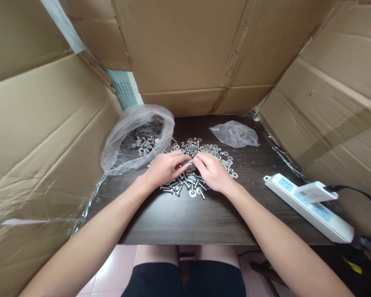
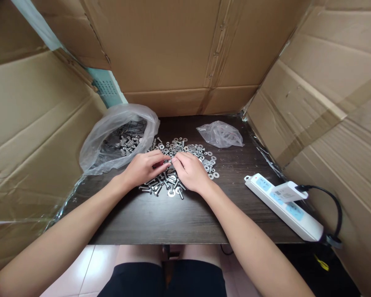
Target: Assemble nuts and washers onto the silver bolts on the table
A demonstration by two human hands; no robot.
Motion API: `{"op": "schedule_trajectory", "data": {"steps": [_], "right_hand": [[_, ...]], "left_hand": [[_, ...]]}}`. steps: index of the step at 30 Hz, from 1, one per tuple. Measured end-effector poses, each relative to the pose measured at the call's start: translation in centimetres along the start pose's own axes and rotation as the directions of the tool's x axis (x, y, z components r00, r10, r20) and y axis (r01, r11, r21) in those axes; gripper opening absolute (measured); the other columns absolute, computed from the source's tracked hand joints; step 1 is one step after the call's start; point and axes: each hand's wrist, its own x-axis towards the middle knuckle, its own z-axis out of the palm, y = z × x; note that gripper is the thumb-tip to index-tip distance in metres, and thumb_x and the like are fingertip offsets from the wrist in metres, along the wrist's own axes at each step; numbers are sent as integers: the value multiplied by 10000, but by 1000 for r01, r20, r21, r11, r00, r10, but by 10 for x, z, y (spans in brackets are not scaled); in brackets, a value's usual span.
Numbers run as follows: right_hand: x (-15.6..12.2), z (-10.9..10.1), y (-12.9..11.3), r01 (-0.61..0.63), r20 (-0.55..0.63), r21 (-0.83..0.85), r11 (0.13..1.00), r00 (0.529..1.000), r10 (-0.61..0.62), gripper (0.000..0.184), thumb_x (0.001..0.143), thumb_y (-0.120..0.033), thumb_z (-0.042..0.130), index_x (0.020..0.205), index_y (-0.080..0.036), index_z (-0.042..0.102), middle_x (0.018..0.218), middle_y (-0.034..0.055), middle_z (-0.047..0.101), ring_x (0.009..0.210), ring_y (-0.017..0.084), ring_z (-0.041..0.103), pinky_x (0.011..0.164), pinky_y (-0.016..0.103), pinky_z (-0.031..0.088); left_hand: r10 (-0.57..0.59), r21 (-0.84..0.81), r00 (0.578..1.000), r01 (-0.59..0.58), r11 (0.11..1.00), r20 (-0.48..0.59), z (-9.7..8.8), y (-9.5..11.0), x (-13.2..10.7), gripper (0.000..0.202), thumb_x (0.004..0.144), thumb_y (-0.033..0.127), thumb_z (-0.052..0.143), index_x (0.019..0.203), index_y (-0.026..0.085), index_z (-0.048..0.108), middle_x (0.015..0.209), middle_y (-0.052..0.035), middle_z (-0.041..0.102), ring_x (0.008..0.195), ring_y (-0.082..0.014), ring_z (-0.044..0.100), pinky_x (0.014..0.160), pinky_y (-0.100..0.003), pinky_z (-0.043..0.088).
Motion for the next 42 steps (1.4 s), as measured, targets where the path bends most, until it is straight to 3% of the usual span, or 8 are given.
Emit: {"op": "schedule_trajectory", "data": {"steps": [5,19,24,28,37,42], "right_hand": [[-2,-1,-2,-23,-4,52,998,1000,23,155,974,-270,462,850,-198,523,861,35,591,830,191,541,780,328,390],[-1,1,-2,12,14,35,999,1000,-12,356,1021,-327,371,686,-206,375,708,26,511,719,184,480,709,333,350],[-3,0,-3,-13,-6,74,997,1000,14,200,994,-283,431,827,-199,503,830,27,576,787,180,521,753,321,376],[-3,-1,-3,-15,5,78,997,1000,15,144,966,-258,460,845,-196,509,828,22,569,788,178,524,751,313,380],[-2,2,1,-18,2,0,1000,1000,18,359,1023,-346,358,695,-201,385,710,29,516,717,182,480,696,323,335],[-3,0,-1,-29,-17,64,998,999,30,186,992,-278,441,849,-195,526,843,23,593,804,176,533,759,311,372]], "left_hand": [[-9,-3,1000,9,1000,9,-2,1,0,285,1020,372,514,1087,163,696,847,-36,644,706,-122,598,619,-231,430],[-4,-17,1000,5,1000,25,-5,5,1,250,1009,352,511,1035,163,673,859,-32,623,707,-128,577,614,-238,403],[8,12,1000,-8,1000,15,-4,4,1,259,1017,361,504,1052,161,666,883,-29,628,704,-124,577,607,-243,400],[1,37,999,-3,999,41,-3,2,0,252,1016,360,508,1080,172,663,902,-25,625,700,-123,576,594,-245,399],[4,61,999,-6,998,35,-3,3,0,259,1026,365,502,1098,172,659,930,-27,636,699,-113,584,592,-233,396],[1,56,1000,-2,998,24,-3,3,0,266,1027,375,503,1085,169,661,927,-26,641,711,-115,592,598,-233,397]]}}
